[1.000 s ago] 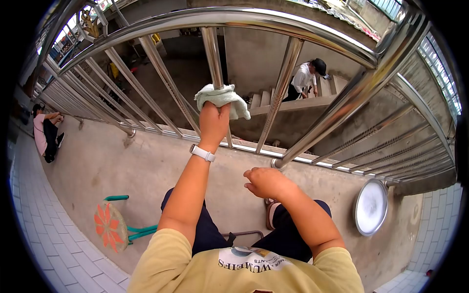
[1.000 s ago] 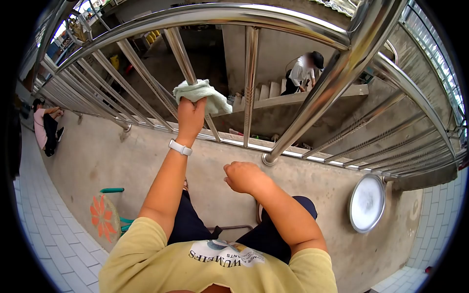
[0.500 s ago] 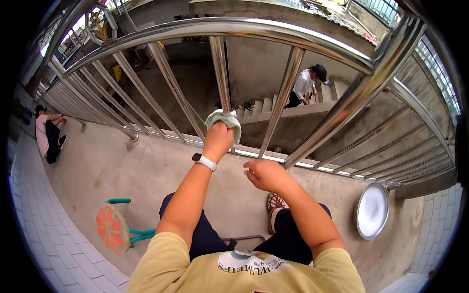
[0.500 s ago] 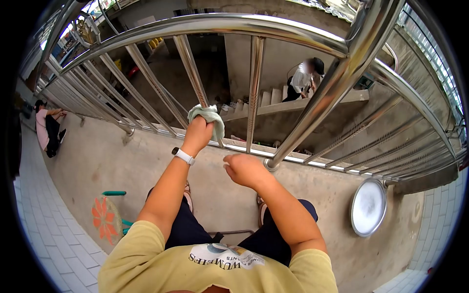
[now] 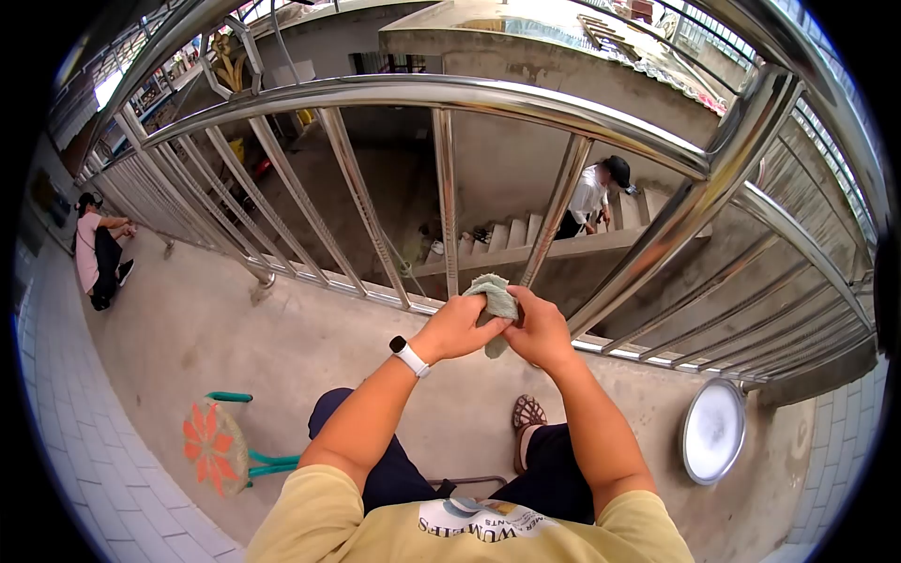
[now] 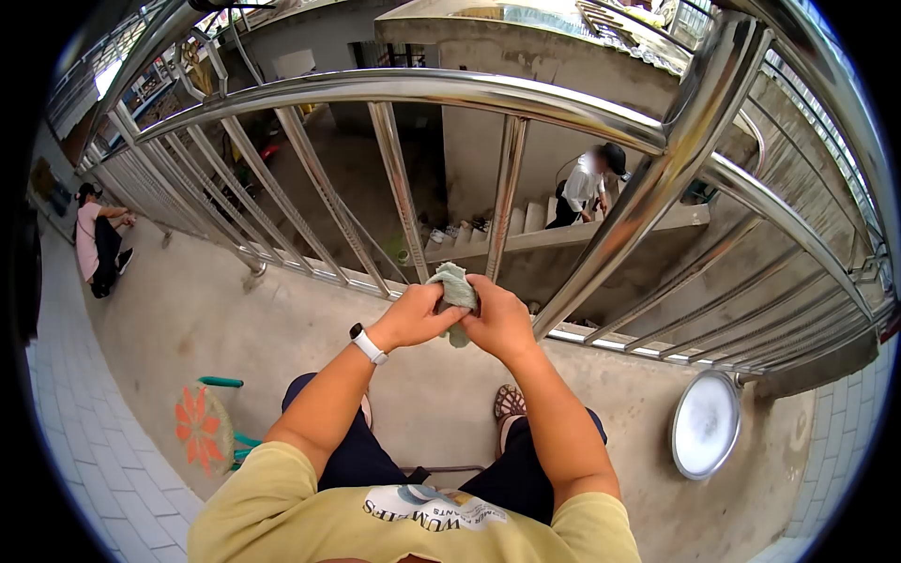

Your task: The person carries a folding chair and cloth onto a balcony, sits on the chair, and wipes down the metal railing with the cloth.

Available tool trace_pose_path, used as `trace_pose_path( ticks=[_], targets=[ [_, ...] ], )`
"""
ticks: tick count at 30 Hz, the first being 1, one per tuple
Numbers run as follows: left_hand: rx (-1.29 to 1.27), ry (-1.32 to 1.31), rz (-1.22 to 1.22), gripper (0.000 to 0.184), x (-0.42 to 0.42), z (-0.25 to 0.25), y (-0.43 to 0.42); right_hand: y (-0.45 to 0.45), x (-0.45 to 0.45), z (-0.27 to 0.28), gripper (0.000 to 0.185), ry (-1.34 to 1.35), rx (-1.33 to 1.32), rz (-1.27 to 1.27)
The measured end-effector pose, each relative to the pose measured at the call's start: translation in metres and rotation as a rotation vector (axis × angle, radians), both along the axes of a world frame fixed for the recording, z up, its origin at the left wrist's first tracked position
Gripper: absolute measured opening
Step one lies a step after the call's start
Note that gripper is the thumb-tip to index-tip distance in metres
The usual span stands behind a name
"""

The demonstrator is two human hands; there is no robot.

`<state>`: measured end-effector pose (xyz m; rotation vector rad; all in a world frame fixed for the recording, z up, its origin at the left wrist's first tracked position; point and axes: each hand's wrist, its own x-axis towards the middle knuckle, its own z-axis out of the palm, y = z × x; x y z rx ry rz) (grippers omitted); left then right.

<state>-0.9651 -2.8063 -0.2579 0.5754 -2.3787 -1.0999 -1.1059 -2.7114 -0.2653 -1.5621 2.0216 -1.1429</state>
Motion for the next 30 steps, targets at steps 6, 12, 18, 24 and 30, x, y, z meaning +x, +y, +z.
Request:
trace_pose_path(
  ticks=[6,12,18,24,30],
  targets=[
    [0.013,0.286,0.355,0.025,-0.001,-0.007,-0.015,-0.003,-0.016,0.005,0.018,-0.344,-0.261,-0.183],
    [-0.013,0.554,0.718,0.042,0.004,0.000,-0.037,-0.004,-0.014,0.008,0.031,-0.535,-0.834,-0.196],
    [0.351,0.389,0.378,0.053,-0.007,-0.021,-0.044,-0.030,-0.012,0.011,0.052,-0.439,-0.894,-0.157],
    [0.316,0.379,0.419,0.053,-0.008,-0.023,-0.043,-0.047,-0.009,0.017,0.056,-0.189,-0.724,-0.259],
    [0.267,0.408,0.402,0.054,-0.008,-0.022,-0.043,-0.042,-0.014,0.013,0.048,-0.171,-0.647,-0.283]
  ],
)
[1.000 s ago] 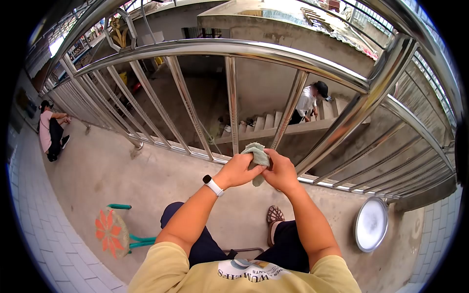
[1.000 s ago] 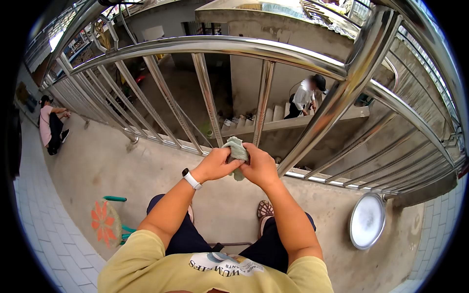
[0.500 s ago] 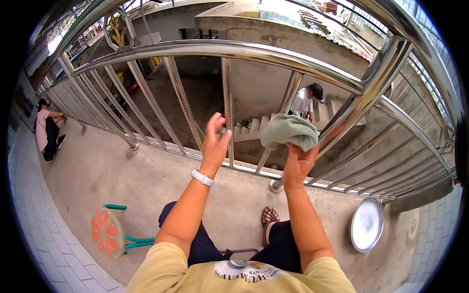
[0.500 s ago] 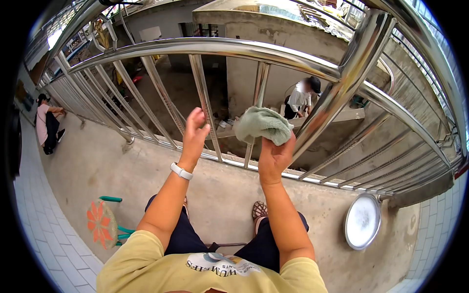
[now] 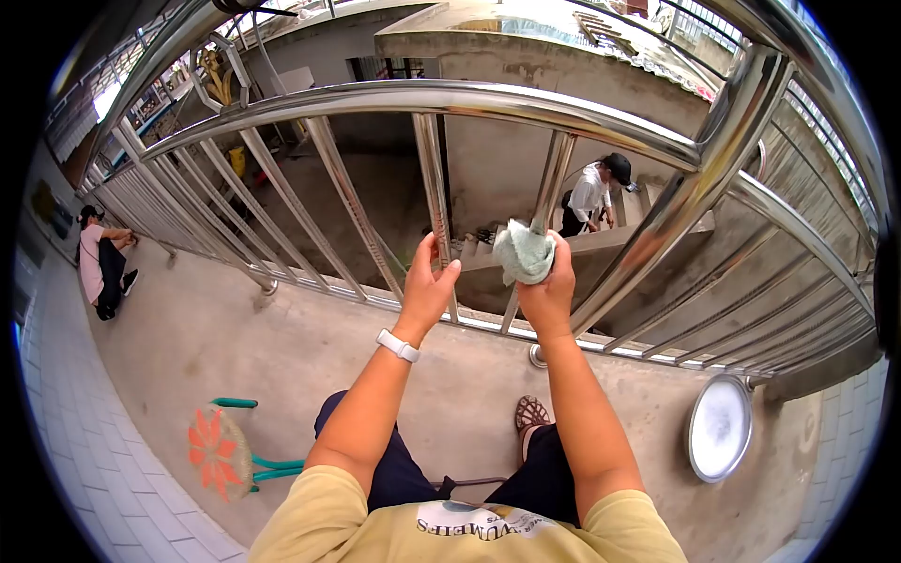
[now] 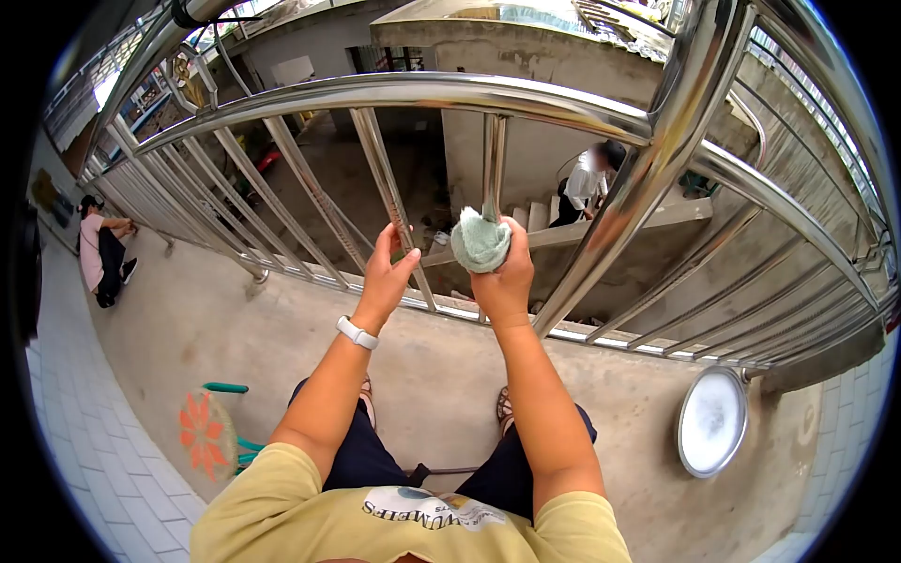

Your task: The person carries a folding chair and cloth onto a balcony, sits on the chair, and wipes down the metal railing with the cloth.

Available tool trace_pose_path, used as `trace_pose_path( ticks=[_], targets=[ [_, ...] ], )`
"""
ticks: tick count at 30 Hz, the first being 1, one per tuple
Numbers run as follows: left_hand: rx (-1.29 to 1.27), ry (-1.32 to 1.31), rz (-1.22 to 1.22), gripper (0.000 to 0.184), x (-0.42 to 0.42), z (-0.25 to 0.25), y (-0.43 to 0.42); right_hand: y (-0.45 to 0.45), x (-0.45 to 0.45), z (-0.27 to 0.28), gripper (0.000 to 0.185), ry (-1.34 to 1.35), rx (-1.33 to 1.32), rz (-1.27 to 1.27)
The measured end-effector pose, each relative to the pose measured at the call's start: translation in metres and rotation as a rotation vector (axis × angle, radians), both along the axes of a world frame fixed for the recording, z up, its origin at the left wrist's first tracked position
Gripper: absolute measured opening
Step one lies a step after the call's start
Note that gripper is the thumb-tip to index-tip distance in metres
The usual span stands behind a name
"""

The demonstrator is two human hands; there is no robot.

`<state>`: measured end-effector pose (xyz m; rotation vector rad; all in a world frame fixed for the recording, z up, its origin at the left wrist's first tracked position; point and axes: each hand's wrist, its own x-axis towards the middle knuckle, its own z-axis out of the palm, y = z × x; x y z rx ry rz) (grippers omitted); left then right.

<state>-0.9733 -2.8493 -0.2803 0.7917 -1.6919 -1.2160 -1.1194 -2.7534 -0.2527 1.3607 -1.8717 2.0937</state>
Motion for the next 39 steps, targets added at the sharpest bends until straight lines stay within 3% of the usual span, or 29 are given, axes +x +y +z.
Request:
trace_pose_path(
  ticks=[7,11,17,20,21,23,29,33,36,37,39],
  targets=[
    [0.037,-0.012,0.020,0.054,-0.004,0.005,0.005,0.003,-0.009,-0.075,0.034,0.004,0.391,0.024],
    [0.014,-0.028,0.055,0.057,-0.006,0.000,0.003,0.008,-0.017,-0.134,0.037,-0.030,0.641,0.065],
    [0.021,0.020,0.025,0.061,-0.005,-0.004,0.001,-0.004,0.004,-0.122,0.034,-0.130,0.907,-0.021],
    [0.017,-0.003,0.032,0.061,-0.005,-0.002,0.002,-0.012,0.008,-0.130,0.031,-0.109,0.637,-0.152],
    [0.020,0.002,0.019,0.062,-0.004,-0.002,0.003,-0.011,0.006,-0.127,0.045,-0.130,0.621,-0.080],
    [0.026,0.008,0.013,0.063,-0.003,0.002,0.004,-0.014,0.007,-0.127,0.045,-0.064,0.418,-0.130],
    [0.056,-0.039,-0.004,0.069,-0.003,0.003,0.003,-0.016,0.013,-0.052,0.047,-0.048,0.145,-0.137],
    [0.024,-0.048,0.007,0.072,-0.002,0.001,0.003,-0.009,0.017,0.008,0.048,-0.269,-0.167,0.049],
    [-0.011,-0.069,0.001,0.073,-0.002,0.000,0.003,-0.001,0.017,0.047,0.048,-0.251,-0.368,0.082],
    [0.013,-0.053,-0.013,0.075,0.000,-0.001,0.003,0.000,0.017,0.052,0.049,-0.275,-0.470,0.101],
    [0.034,-0.038,-0.030,0.077,0.000,-0.002,0.000,-0.005,0.010,0.043,0.050,-0.192,-0.435,0.063]
  ],
)
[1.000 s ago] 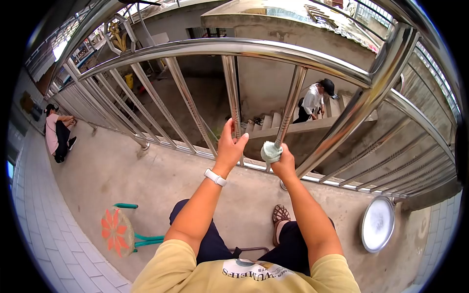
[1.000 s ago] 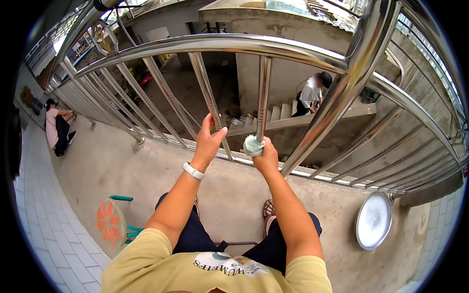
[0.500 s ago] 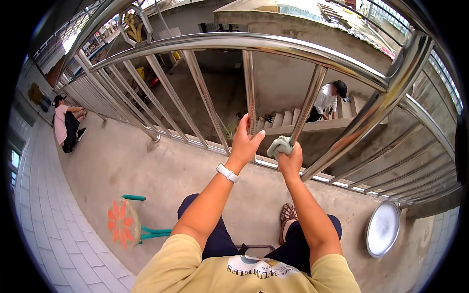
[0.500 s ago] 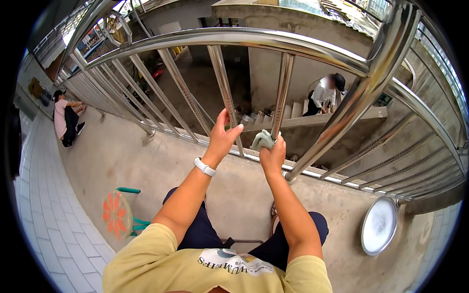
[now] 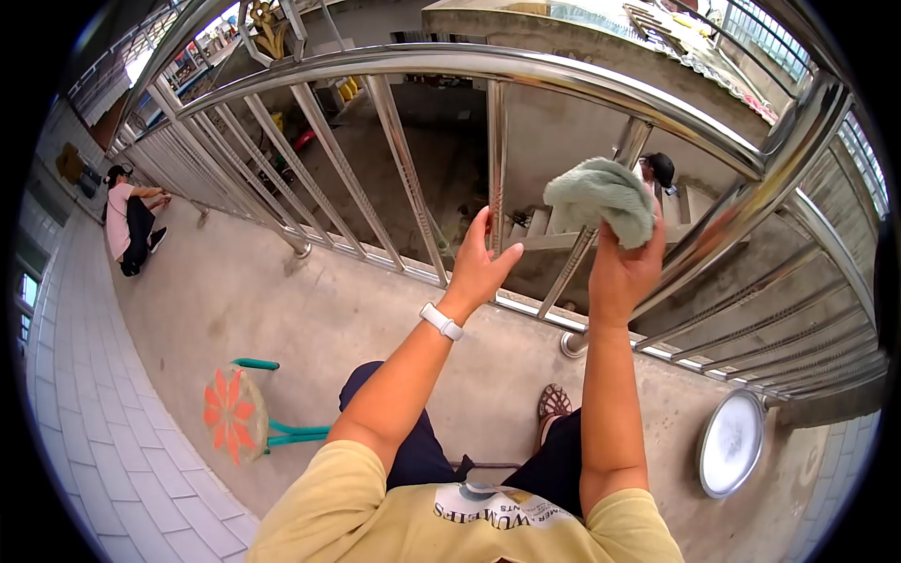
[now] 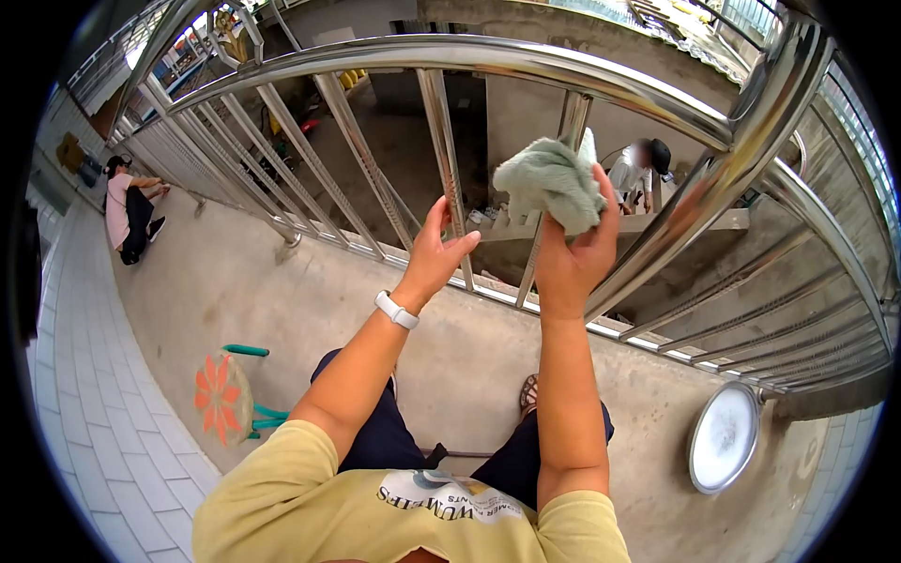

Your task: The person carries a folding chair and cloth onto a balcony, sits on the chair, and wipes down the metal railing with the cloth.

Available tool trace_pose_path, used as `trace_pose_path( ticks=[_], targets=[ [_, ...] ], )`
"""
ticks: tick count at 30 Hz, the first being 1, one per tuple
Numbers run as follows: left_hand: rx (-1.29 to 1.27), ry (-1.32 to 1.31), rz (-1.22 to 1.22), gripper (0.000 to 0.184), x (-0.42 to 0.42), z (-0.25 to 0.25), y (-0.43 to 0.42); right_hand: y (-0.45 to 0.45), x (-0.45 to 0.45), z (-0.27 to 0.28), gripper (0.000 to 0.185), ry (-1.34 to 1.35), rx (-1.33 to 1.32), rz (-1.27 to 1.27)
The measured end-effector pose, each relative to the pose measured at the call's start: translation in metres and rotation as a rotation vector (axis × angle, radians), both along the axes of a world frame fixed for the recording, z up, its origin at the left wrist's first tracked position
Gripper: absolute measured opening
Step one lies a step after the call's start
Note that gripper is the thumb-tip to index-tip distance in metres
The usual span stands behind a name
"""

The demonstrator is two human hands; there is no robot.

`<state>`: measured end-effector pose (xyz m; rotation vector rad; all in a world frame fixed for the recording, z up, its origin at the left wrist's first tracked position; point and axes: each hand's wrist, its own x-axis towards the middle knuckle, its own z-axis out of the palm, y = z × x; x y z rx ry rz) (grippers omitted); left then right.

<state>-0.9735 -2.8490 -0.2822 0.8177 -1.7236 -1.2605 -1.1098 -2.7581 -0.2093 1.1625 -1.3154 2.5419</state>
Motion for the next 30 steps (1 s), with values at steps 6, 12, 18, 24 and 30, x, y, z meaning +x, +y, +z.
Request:
trace_pose_path(
  ticks=[6,12,18,24,30],
  targets=[
    [-0.047,-0.052,-0.016,0.079,0.004,-0.002,-0.003,-0.015,-0.006,-0.058,0.049,0.216,0.380,-0.207],
    [-0.071,-0.062,0.007,0.075,0.002,0.001,0.000,-0.008,-0.010,-0.067,0.046,0.134,0.482,-0.087],
    [-0.062,-0.030,0.022,0.071,0.000,0.000,0.000,-0.007,-0.011,-0.114,0.044,0.076,0.697,-0.041],
    [-0.019,-0.002,0.003,0.079,-0.001,-0.001,0.001,-0.002,-0.010,-0.151,0.035,-0.016,1.013,0.009],
    [-0.009,0.020,0.020,0.080,-0.004,-0.005,0.002,-0.010,-0.008,-0.142,0.031,-0.049,0.941,-0.087]
  ],
)
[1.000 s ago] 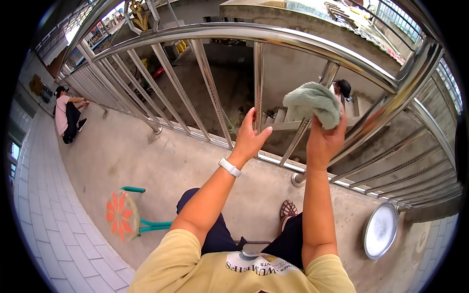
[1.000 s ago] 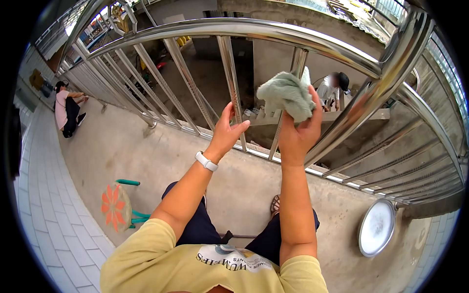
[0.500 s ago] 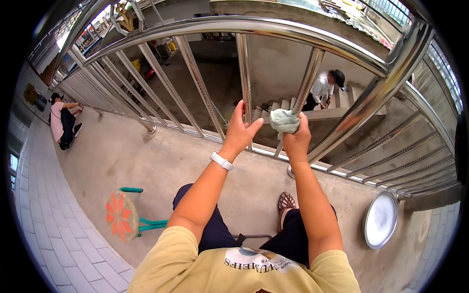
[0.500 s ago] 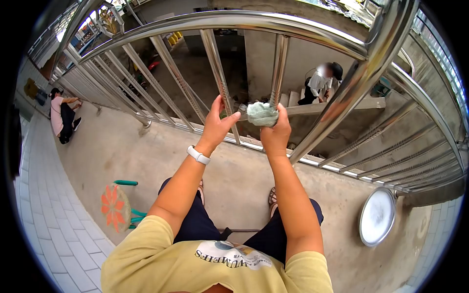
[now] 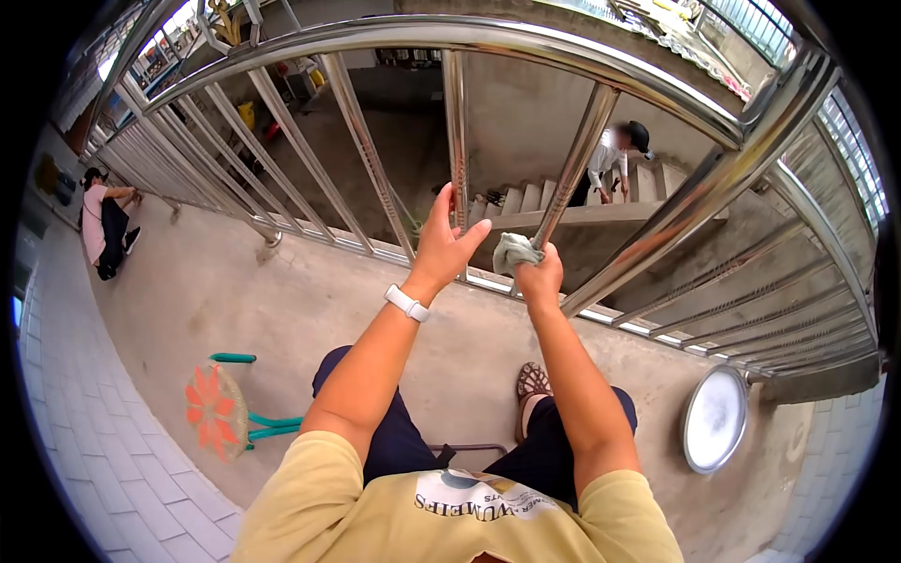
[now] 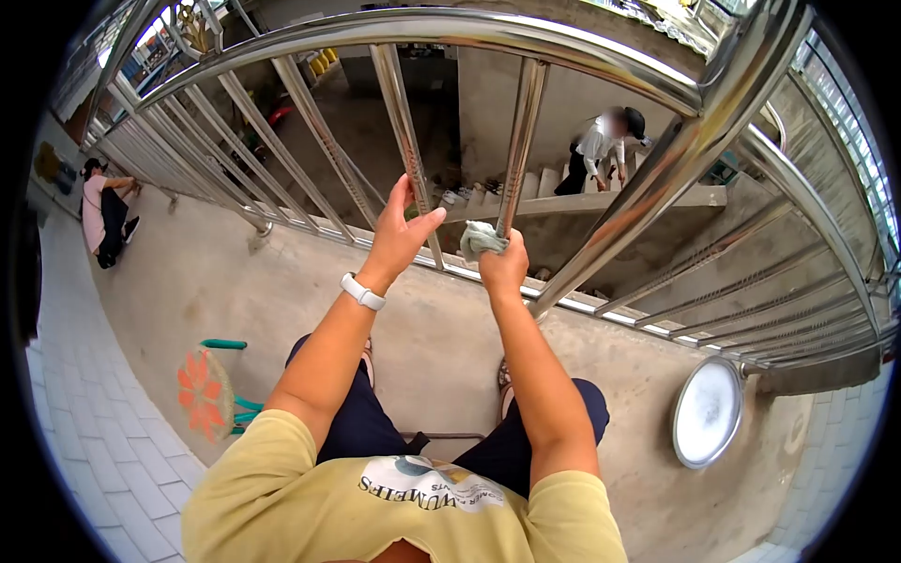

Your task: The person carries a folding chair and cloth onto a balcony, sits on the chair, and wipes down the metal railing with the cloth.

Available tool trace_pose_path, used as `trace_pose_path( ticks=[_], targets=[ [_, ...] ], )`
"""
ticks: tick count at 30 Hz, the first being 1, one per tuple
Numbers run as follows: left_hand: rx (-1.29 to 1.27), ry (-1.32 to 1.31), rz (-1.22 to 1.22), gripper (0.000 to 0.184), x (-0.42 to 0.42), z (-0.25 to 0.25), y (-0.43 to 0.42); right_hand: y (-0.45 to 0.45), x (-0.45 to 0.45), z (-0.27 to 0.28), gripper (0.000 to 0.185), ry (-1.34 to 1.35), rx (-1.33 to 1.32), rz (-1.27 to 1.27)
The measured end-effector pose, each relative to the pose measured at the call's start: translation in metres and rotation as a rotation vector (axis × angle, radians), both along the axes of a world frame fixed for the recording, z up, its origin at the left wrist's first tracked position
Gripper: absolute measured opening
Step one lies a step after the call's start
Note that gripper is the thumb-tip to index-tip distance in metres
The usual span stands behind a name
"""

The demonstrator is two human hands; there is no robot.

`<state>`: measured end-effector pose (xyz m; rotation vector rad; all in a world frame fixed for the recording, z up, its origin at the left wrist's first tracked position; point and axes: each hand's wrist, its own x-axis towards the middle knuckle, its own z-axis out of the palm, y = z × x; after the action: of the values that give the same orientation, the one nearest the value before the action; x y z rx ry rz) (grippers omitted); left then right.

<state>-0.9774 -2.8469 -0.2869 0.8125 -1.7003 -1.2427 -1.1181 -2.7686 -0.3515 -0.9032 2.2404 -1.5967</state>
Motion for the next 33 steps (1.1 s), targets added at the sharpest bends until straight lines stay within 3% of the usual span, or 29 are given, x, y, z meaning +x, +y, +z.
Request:
trace_pose_path(
  ticks=[2,4,6,7,14,18,22,26,29,33],
  targets=[
    [-0.012,-0.073,0.014,0.080,0.005,0.008,0.002,-0.002,0.008,0.020,0.033,-0.054,-0.123,-0.017],
    [0.002,-0.075,0.002,0.080,0.004,-0.018,-0.013,-0.002,0.013,0.039,0.038,-0.001,-0.261,-0.017],
    [-0.046,-0.072,0.031,0.078,-0.001,-0.003,-0.001,0.001,0.006,0.047,0.041,0.042,-0.260,-0.002],
    [0.000,-0.095,0.019,0.078,0.007,0.018,0.006,0.000,0.013,0.056,0.041,-0.042,-0.334,0.006],
    [-0.047,-0.111,0.035,0.080,0.005,0.017,0.008,0.012,0.011,0.123,0.052,-0.276,-0.604,0.165],
    [-0.046,-0.098,0.032,0.084,0.004,0.013,0.007,0.009,-0.007,0.161,0.040,0.006,-0.713,0.212],
    [-0.039,-0.103,0.020,0.086,0.004,0.017,0.009,0.003,-0.012,0.215,0.034,0.016,-0.687,0.108],
    [-0.041,-0.134,0.034,0.085,0.004,0.018,0.010,-0.005,-0.008,0.214,0.030,-0.016,-0.706,0.200],
    [-0.048,-0.135,0.048,0.085,0.002,0.016,0.010,-0.014,-0.011,0.172,0.023,-0.195,-0.676,0.286],
    [-0.049,-0.121,0.052,0.084,0.002,0.016,0.010,-0.015,-0.017,0.130,0.028,-0.220,-0.657,0.309]
  ],
)
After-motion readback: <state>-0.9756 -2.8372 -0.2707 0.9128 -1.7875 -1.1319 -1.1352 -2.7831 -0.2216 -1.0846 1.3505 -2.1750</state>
